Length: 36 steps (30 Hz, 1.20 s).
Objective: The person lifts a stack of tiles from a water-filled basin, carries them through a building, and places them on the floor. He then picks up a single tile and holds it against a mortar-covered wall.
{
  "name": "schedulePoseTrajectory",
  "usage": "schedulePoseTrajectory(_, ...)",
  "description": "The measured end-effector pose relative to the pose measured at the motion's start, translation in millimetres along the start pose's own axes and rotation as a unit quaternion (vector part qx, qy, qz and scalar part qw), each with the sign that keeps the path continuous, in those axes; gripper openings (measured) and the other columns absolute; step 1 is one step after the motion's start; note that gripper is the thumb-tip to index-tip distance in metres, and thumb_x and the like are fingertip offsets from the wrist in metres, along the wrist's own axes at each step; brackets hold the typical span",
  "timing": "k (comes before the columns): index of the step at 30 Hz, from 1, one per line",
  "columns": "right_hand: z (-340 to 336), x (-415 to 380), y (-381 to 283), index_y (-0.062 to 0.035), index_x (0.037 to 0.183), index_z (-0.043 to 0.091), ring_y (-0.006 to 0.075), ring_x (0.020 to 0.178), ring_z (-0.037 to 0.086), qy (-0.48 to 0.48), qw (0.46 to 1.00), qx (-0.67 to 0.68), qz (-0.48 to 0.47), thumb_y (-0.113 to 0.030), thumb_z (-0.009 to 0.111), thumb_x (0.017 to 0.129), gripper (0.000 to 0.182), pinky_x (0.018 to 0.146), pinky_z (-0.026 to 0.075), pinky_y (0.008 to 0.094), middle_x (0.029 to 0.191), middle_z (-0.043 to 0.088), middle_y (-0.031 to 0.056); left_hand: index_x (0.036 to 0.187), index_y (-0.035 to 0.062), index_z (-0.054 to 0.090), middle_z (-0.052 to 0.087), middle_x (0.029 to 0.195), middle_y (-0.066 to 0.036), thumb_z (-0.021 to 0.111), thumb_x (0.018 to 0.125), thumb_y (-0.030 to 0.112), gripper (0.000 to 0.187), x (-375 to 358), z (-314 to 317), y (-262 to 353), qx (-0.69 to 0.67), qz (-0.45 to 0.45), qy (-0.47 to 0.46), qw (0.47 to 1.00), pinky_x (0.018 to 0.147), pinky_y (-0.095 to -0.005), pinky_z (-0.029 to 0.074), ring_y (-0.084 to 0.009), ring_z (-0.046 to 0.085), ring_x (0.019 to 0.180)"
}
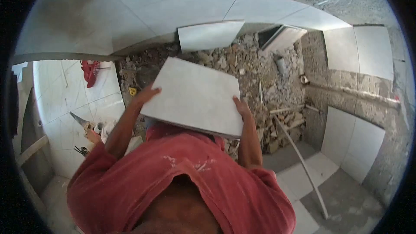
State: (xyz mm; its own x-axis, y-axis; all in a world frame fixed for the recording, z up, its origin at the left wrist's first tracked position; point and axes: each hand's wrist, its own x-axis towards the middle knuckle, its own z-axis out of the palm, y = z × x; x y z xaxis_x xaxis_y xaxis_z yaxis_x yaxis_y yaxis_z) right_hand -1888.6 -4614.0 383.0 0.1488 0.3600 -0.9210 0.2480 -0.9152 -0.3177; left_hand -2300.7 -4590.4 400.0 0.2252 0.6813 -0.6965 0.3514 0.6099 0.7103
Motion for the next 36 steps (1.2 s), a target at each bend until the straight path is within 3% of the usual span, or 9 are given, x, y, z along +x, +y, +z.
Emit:
schedulePoseTrajectory(2, -31, 18, -10, 0.0056, 0.116, 0.038, 0.0292, 0.099, 0.049, 0.02, 0.995, -0.056, -0.08, -0.053, 0.044, 0.076, 0.071, 0.083, 0.037, 0.037, 0.106, 0.049, 0.0231, 0.117, -0.0023, 0.036, 0.049, 0.105, -0.011, 0.053, 0.076, 0.02, 0.049, 27, 16, 36, -0.054, -0.022, 0.007, 0.998, 0.082, -0.03, 0.037, -0.0186, 0.047, 0.094)
schedulePoseTrajectory(11, -114, 134, -22, 0.0066, 0.123, 0.026, 0.0306, 0.109, 0.04, 0.007, 0.976, -0.215, -0.027, -0.057, 0.046, 0.072, 0.084, 0.088, 0.033, 0.0363, 0.119, 0.038, 0.0232, 0.121, -0.0046, 0.028, 0.042, 0.114, -0.016, 0.056, 0.075, 0.034, 0.066, 94, 86, 13, -0.123, -0.124, 0.031, 0.984, 0.087, -0.0316, 0.032, -0.0229, 0.041, 0.103)
schedulePoseTrajectory(13, -120, 179, -27, 0.006, 0.123, 0.025, 0.03, 0.109, 0.04, 0.011, 0.98, -0.197, -0.03, -0.056, 0.047, 0.072, 0.083, 0.088, 0.033, 0.0359, 0.12, 0.038, 0.0228, 0.122, -0.0057, 0.026, 0.041, 0.115, -0.018, 0.054, 0.077, 0.034, 0.066, 136, 89, -19, -0.117, -0.062, 0.019, 0.991, 0.087, -0.0321, 0.032, -0.0251, 0.041, 0.104)
schedulePoseTrajectory(17, -108, 184, -92, 0.0032, 0.125, 0.023, 0.0297, 0.107, 0.042, -0.017, 0.984, -0.176, -0.025, -0.054, 0.046, 0.073, 0.081, 0.086, 0.035, 0.0365, 0.121, 0.037, 0.0222, 0.12, -0.006, 0.03, 0.044, 0.112, -0.018, 0.053, 0.077, 0.035, 0.064, 164, 87, 19, -0.002, -0.135, 0.097, 0.986, 0.085, -0.0321, 0.034, -0.0233, 0.043, 0.101)
schedulePoseTrajectory(24, -118, 301, -114, 0.0009, 0.125, 0.027, 0.0286, 0.103, 0.045, -0.049, 0.965, -0.256, 0.004, -0.055, 0.042, 0.075, 0.076, 0.087, 0.033, 0.038, 0.118, 0.041, 0.0198, 0.124, -0.0002, 0.027, 0.043, 0.113, -0.015, 0.053, 0.077, 0.039, 0.067, 267, 78, -44, -0.149, -0.103, 0.015, 0.983, 0.08, -0.0348, 0.037, -0.0237, 0.045, 0.097)
schedulePoseTrajectory(26, -112, 319, -124, 0.0012, 0.123, 0.03, 0.0294, 0.104, 0.044, -0.087, 0.962, -0.259, 0.004, -0.055, 0.042, 0.075, 0.075, 0.087, 0.033, 0.0384, 0.117, 0.042, 0.0203, 0.124, -0.0001, 0.026, 0.043, 0.112, -0.015, 0.052, 0.076, 0.04, 0.068, 278, 76, -42, -0.163, -0.096, 0.025, 0.982, 0.08, -0.0348, 0.037, -0.0239, 0.045, 0.098)
schedulePoseTrajectory(28, -106, 336, -125, 0.0038, 0.119, 0.035, 0.0298, 0.102, 0.046, -0.007, 0.96, -0.268, -0.086, -0.055, 0.042, 0.075, 0.074, 0.086, 0.034, 0.0391, 0.114, 0.045, 0.0216, 0.123, -0.0002, 0.028, 0.045, 0.11, -0.015, 0.051, 0.077, 0.042, 0.067, 281, 78, -42, -0.123, -0.141, 0.055, 0.981, 0.078, -0.0357, 0.038, -0.0237, 0.046, 0.095)
schedulePoseTrajectory(32, -105, 354, -141, 0.0076, 0.116, 0.037, 0.0299, 0.098, 0.049, -0.029, 0.947, -0.309, -0.078, -0.054, 0.042, 0.076, 0.074, 0.086, 0.034, 0.0366, 0.111, 0.046, 0.0226, 0.122, 0.0001, 0.03, 0.045, 0.11, -0.017, 0.05, 0.076, 0.045, 0.068, 291, 79, -41, -0.116, -0.141, 0.02, 0.983, 0.078, -0.0376, 0.038, -0.0243, 0.046, 0.095)
schedulePoseTrajectory(36, -107, 385, -144, 0.0081, 0.118, 0.033, 0.031, 0.1, 0.047, -0.055, 0.92, -0.375, -0.095, -0.055, 0.041, 0.076, 0.076, 0.087, 0.033, 0.0351, 0.112, 0.045, 0.0232, 0.111, -0.005, 0.042, 0.052, 0.097, -0.014, 0.054, 0.076, 0.038, 0.057, 325, 84, -79, -0.168, -0.13, 0.094, 0.973, 0.072, -0.0352, 0.039, -0.0216, 0.051, 0.084)
